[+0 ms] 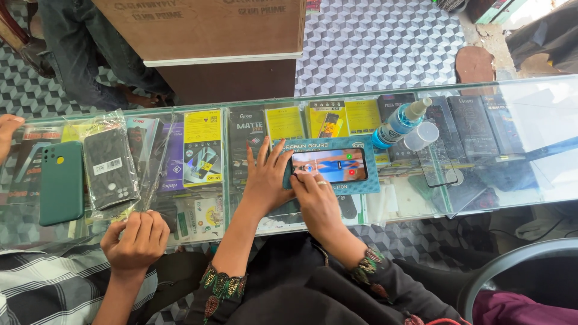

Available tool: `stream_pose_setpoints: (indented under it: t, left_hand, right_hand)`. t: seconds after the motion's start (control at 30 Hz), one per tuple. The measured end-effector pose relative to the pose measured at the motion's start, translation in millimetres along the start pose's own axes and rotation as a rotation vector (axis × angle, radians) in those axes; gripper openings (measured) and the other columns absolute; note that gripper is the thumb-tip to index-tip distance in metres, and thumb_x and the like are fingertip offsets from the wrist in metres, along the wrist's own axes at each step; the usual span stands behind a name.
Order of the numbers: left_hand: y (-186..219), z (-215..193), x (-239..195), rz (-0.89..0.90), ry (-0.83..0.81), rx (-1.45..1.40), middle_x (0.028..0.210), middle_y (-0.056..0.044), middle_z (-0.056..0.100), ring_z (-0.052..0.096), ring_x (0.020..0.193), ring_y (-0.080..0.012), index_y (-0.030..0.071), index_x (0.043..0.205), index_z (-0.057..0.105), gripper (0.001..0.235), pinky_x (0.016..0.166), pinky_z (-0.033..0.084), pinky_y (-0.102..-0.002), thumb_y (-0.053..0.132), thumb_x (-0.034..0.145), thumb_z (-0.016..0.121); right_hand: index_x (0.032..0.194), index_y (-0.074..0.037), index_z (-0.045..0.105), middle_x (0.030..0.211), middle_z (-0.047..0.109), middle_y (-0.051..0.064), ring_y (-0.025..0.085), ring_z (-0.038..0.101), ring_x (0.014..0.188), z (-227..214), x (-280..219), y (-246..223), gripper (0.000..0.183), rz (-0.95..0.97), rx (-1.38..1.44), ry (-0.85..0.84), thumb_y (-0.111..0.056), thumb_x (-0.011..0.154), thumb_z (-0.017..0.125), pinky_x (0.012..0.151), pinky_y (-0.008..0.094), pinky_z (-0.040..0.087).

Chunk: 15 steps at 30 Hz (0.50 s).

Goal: The person cleans a black smartphone screen using a spray bottle and a cloth. They wipe the screen repeatedly, rotate the phone, and place it on a blue mat. The person then opens a yellow box and removes a white packet, placing it on the counter.

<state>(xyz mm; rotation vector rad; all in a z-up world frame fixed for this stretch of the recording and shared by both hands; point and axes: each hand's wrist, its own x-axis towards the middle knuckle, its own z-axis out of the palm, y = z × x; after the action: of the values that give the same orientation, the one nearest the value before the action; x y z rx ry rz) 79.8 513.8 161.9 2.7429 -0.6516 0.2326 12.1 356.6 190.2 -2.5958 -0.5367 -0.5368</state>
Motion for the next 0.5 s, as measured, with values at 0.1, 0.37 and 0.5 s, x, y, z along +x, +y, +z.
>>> stream_pose_setpoints:
  t: [0.1,0.37,0.5]
  left_hand:
    - [0.8,-2.6,-0.9,0.005,0.003,-0.111,0.158,-0.013,0.04,0.016,0.154,-0.0387,0.009,0.141,0.054,0.095,0.121,-0.002,-0.07,0.074,0.074,0.072]
    - [2.3,-4.5,0.3,-0.001,-0.017,-0.093,0.157,-0.015,0.039,0.016,0.153,-0.0391,0.009,0.139,0.055,0.098,0.12,-0.004,-0.07,0.081,0.073,0.067]
    - [-0.1,0.4,-0.5,-0.002,-0.027,-0.076,0.158,-0.016,0.038,0.016,0.153,-0.0385,0.009,0.141,0.052,0.103,0.12,-0.004,-0.07,0.084,0.073,0.063]
  right_hand:
    - [0.124,-0.002,0.068,0.116,0.064,0.01,0.032,0.061,0.104,-17.4,-16.0,17.8,0.048,0.023,-0.039,0.011,0.005,0.076,0.061,0.091,0.041,0.05]
    - [0.117,-0.004,0.076,0.104,0.067,0.01,0.03,0.062,0.1,-45.4,-44.4,89.7,0.042,0.223,-0.223,0.085,0.011,0.08,0.063,0.091,0.041,0.052]
    - [0.114,-0.002,0.077,0.105,0.069,0.011,0.029,0.062,0.102,-57.2,-43.0,110.0,0.033,0.295,-0.289,0.107,0.009,0.086,0.063,0.093,0.04,0.052]
